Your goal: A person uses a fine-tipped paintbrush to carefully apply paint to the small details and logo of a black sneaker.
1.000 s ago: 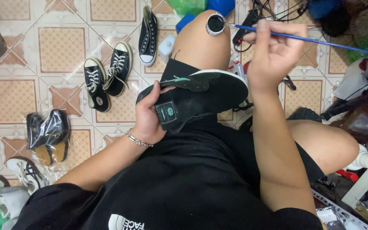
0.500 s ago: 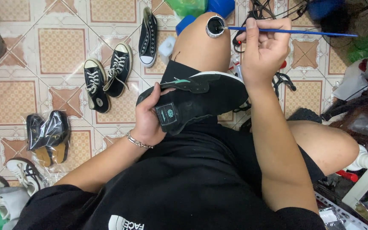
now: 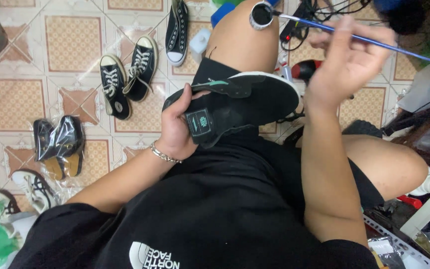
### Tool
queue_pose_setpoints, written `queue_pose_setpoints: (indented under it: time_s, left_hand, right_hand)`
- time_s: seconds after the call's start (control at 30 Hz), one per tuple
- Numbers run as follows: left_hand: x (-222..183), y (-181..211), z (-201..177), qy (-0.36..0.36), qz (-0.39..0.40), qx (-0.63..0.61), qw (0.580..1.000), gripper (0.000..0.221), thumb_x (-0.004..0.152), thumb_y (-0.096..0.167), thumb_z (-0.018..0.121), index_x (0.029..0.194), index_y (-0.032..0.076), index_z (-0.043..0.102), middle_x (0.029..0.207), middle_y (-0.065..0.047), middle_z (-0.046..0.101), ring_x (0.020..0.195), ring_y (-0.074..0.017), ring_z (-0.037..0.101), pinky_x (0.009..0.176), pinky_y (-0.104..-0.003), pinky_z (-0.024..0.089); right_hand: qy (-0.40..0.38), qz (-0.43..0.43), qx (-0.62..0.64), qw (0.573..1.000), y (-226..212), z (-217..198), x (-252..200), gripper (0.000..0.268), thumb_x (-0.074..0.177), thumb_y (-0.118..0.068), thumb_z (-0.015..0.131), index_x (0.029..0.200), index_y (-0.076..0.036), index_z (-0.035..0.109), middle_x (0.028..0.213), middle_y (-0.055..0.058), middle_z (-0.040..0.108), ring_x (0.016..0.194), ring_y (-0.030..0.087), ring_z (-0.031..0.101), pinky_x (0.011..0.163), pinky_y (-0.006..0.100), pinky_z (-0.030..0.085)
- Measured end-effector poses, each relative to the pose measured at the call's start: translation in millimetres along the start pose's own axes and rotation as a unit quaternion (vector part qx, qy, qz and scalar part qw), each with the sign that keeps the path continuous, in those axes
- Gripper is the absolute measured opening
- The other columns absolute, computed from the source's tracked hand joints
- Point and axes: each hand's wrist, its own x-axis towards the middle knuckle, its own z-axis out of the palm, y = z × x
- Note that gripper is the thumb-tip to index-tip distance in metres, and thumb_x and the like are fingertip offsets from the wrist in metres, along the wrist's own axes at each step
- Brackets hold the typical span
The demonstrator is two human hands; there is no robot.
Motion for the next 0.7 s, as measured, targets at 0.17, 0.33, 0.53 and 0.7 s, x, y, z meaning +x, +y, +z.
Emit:
queue_pose_setpoints:
  time_s: [0.17, 0.33, 0.53, 0.7]
  left_hand:
    - [-3.1, 1.9, 2.4, -0.005, -0.009, -0.012, 1.0, 0.064, 0.131, 0.048, 0.056, 0.143, -0.01, 0.083, 0.127, -0.018, 0.091, 0.101, -0.0246, 0.086, 0.093, -0.036, 0.067]
    - [-1.9, -1.2, 4.8, 0.003, -0.008, -0.01, 1.0, 0.063, 0.131, 0.047, 0.057, 0.14, -0.009, 0.084, 0.127, -0.019, 0.091, 0.102, -0.0255, 0.086, 0.095, -0.037, 0.068]
    - [0.8, -9.6, 6.7, -0.009, 0.053, 0.017, 0.998, 0.059, 0.124, 0.051, 0.069, 0.126, -0.003, 0.091, 0.114, -0.024, 0.092, 0.111, -0.034, 0.093, 0.105, -0.044, 0.077]
    - [0.4, -9.1, 9.6, -0.01, 0.057, 0.021, 0.998, 0.059, 0.124, 0.052, 0.068, 0.127, -0.003, 0.091, 0.114, -0.023, 0.092, 0.11, -0.0338, 0.094, 0.104, -0.044, 0.077]
  right_hand:
    - [0.0, 0.061, 0.017, 0.998, -63.4, -2.7, -48.0, 0.014, 0.141, -0.01, 0.063, 0.14, -0.01, 0.048, 0.124, 0.022, 0.073, 0.093, 0.025, 0.069, 0.083, 0.033, 0.056]
    - [0.006, 0.153, 0.043, 0.987, -87.1, -2.4, -107.4, 0.023, 0.135, -0.003, 0.062, 0.139, -0.013, 0.042, 0.122, 0.022, 0.074, 0.084, 0.024, 0.07, 0.079, 0.029, 0.059]
    - [-0.029, 0.053, -0.056, 0.997, -99.2, 15.7, -116.0, 0.018, 0.127, 0.0, 0.071, 0.124, -0.001, 0.054, 0.095, 0.027, 0.085, 0.065, 0.03, 0.084, 0.066, 0.034, 0.067]
    - [-0.057, 0.052, -0.072, 0.994, -98.4, 16.1, -114.9, 0.018, 0.124, 0.004, 0.075, 0.121, 0.004, 0.058, 0.098, 0.028, 0.086, 0.069, 0.031, 0.087, 0.067, 0.037, 0.069]
